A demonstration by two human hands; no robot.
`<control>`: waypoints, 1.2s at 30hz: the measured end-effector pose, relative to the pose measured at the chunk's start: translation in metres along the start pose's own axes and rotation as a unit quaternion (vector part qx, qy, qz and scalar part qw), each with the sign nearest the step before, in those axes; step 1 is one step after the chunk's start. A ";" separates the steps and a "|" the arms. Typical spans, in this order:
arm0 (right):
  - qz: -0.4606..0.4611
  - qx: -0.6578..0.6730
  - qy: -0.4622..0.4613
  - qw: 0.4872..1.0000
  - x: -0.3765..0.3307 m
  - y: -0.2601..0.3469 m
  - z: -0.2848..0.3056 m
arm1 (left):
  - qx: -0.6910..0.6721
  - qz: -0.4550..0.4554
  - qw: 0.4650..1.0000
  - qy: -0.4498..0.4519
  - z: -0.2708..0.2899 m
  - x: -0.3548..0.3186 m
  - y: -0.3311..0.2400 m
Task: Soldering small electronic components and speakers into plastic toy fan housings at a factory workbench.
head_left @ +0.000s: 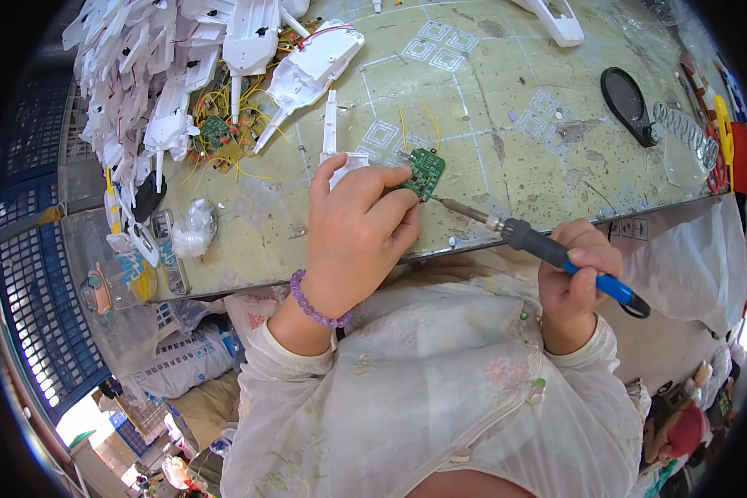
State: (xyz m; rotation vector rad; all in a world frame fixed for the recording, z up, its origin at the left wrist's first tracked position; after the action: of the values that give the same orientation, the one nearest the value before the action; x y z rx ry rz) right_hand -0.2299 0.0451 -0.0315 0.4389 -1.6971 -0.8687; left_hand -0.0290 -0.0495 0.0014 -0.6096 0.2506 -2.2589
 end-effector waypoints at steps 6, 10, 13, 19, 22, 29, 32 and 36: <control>0.033 -0.093 -0.217 0.971 0.012 0.026 0.070 | -0.013 -0.006 1.000 -0.003 -0.001 0.003 -0.003; 0.141 -0.152 -0.397 0.894 0.039 0.077 0.144 | 0.006 0.009 1.000 0.006 0.002 0.001 -0.002; 0.214 -0.143 -0.441 0.860 0.046 0.122 0.200 | -0.004 0.004 1.000 0.003 0.006 0.001 -0.004; 0.024 -0.320 -0.365 0.874 0.101 0.089 0.176 | 0.003 -0.006 1.000 0.018 0.008 0.007 -0.009; -0.030 -0.359 -0.217 0.907 0.126 0.043 0.148 | 0.007 -0.010 1.000 0.022 0.010 0.008 -0.010; 0.045 -0.314 -0.324 0.891 0.067 0.017 0.112 | 0.057 0.016 0.998 0.002 0.011 0.020 -0.019; 0.005 -0.407 0.022 0.913 0.060 0.019 0.022 | 0.087 0.017 0.996 0.019 0.006 0.026 -0.015; 0.022 -0.501 0.160 0.850 0.137 -0.030 -0.034 | 0.064 0.033 0.995 0.068 0.006 0.023 -0.008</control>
State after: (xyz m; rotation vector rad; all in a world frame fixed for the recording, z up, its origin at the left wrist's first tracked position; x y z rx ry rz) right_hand -0.2438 -0.0787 0.0418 -0.1762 -0.7656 -1.4111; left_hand -0.0449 -0.0604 0.0172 -0.3752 0.1886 -2.2355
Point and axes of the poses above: each hand's wrist, its own x-axis towards the middle knuckle, its own z-axis out of the back of the hand, y = z × x, the point moved 6 cm from there along x, towards the middle knuckle, and after that the axes turned 1 degree about z, right-handed, at the moved point
